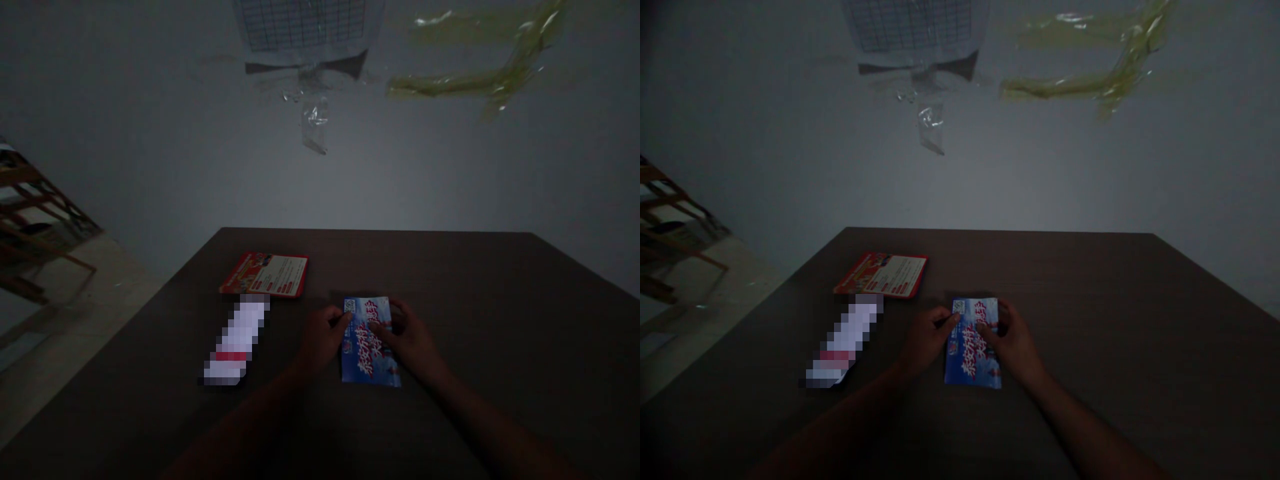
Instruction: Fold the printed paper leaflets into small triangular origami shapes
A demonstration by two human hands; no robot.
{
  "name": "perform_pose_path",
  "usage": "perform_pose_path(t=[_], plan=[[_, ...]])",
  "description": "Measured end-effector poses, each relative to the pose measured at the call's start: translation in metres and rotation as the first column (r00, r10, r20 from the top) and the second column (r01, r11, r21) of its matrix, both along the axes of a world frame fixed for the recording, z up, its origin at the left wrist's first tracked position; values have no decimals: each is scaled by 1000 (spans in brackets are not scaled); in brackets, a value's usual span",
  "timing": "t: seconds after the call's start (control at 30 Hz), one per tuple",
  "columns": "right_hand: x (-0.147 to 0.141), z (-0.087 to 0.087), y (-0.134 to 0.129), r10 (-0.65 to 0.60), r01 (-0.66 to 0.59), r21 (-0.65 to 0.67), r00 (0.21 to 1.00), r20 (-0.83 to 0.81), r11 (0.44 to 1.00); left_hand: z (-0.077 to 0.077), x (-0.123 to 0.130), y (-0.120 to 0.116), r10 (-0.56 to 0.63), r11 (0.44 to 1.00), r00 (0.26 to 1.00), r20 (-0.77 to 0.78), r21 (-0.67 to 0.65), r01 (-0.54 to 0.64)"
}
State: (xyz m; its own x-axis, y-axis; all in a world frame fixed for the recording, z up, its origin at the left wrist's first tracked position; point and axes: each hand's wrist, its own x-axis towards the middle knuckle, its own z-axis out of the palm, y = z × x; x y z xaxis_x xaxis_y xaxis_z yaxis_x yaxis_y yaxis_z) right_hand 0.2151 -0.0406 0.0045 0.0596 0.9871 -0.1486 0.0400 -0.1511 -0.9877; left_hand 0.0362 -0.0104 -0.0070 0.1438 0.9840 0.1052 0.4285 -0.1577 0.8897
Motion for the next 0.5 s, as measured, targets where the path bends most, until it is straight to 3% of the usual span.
perform_pose_path(t=[0.17, 0.33, 0.5], plan=[[8, -3, 1, 13, -56, 132, 951, 308, 990, -5, -1, 5, 14, 999, 997, -72, 32, -12], [17, -4, 2, -108, -225, 412, 757, 644, 883, -9, -1, 7, 1, 997, 991, -131, 79, 9], [15, -5, 3, -25, -451, 363, 599, 800, 815, -6, 0, 6, -15, 991, 982, -191, 124, 39]])
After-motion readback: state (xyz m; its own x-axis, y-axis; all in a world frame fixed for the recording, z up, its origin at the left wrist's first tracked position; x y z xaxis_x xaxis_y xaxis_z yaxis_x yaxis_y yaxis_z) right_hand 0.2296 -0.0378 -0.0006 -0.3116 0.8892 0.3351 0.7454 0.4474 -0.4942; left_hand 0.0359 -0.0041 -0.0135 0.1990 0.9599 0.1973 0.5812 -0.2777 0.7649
